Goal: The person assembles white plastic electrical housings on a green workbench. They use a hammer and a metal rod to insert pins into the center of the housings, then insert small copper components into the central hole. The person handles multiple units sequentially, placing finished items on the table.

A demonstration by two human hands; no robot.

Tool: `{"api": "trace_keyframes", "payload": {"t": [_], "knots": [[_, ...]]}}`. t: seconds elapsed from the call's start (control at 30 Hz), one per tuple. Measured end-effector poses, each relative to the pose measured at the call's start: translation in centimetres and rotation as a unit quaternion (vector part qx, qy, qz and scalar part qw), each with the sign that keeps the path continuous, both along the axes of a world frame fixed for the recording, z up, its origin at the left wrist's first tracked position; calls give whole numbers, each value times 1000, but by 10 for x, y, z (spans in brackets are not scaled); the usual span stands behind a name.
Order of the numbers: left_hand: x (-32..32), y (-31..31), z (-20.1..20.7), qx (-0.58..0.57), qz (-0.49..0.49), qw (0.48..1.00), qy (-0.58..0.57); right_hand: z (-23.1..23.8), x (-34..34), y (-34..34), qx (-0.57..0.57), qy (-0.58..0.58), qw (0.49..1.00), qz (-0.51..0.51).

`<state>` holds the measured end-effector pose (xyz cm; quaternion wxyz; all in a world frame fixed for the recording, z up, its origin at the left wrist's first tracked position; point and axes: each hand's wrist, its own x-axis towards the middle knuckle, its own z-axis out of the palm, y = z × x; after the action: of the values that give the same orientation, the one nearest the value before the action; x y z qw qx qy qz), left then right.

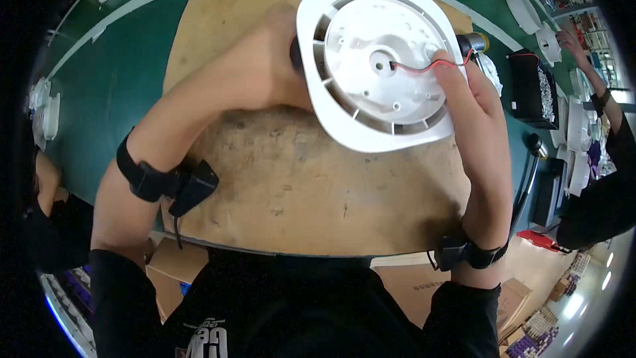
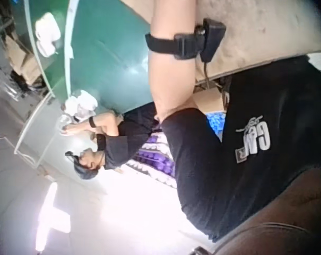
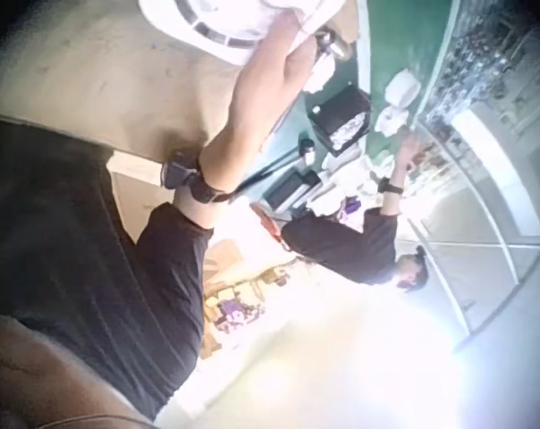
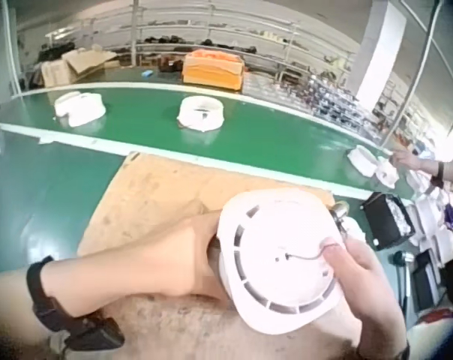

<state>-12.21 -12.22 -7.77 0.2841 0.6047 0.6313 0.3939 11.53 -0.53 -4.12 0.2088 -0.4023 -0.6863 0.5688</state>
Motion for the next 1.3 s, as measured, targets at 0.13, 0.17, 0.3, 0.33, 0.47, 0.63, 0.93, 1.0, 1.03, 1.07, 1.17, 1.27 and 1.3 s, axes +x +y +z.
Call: {"api": "trace_keyframes", "payload": {"t": [0.13,0.17,0.3,0.33,0.47,0.63,0.93,1.0,1.03,1.07,1.17,1.27,1.3], "knots": [[10,-4,16,-145,59,988,-1,-9,2,4,-100,88,990,-52],[15,-8,21,-155,71,985,20,-17,13,19,-117,91,989,8],[18,-13,17,-176,55,973,139,-20,5,9,-145,121,981,-31],[19,-15,19,-178,60,964,188,-20,6,10,-148,121,981,-22],[18,-19,15,-153,62,976,143,-13,13,15,-217,209,953,-12],[16,-15,8,-93,15,991,97,-4,39,24,-414,350,838,57],[4,-21,49,-66,64,992,87,-29,47,-24,-619,540,566,71],[5,-23,73,-102,113,983,105,-32,45,-32,-644,554,520,94],[5,-23,70,-58,129,987,77,-33,44,-33,-653,558,500,114],[4,-21,64,-13,144,988,47,-31,41,-34,-653,558,489,149],[4,-21,61,36,151,987,41,-26,35,-37,-652,563,477,173],[2,-23,66,42,146,988,27,-28,33,-36,-644,565,487,168],[0,-23,67,42,145,989,13,-28,34,-37,-644,562,495,158]]}}
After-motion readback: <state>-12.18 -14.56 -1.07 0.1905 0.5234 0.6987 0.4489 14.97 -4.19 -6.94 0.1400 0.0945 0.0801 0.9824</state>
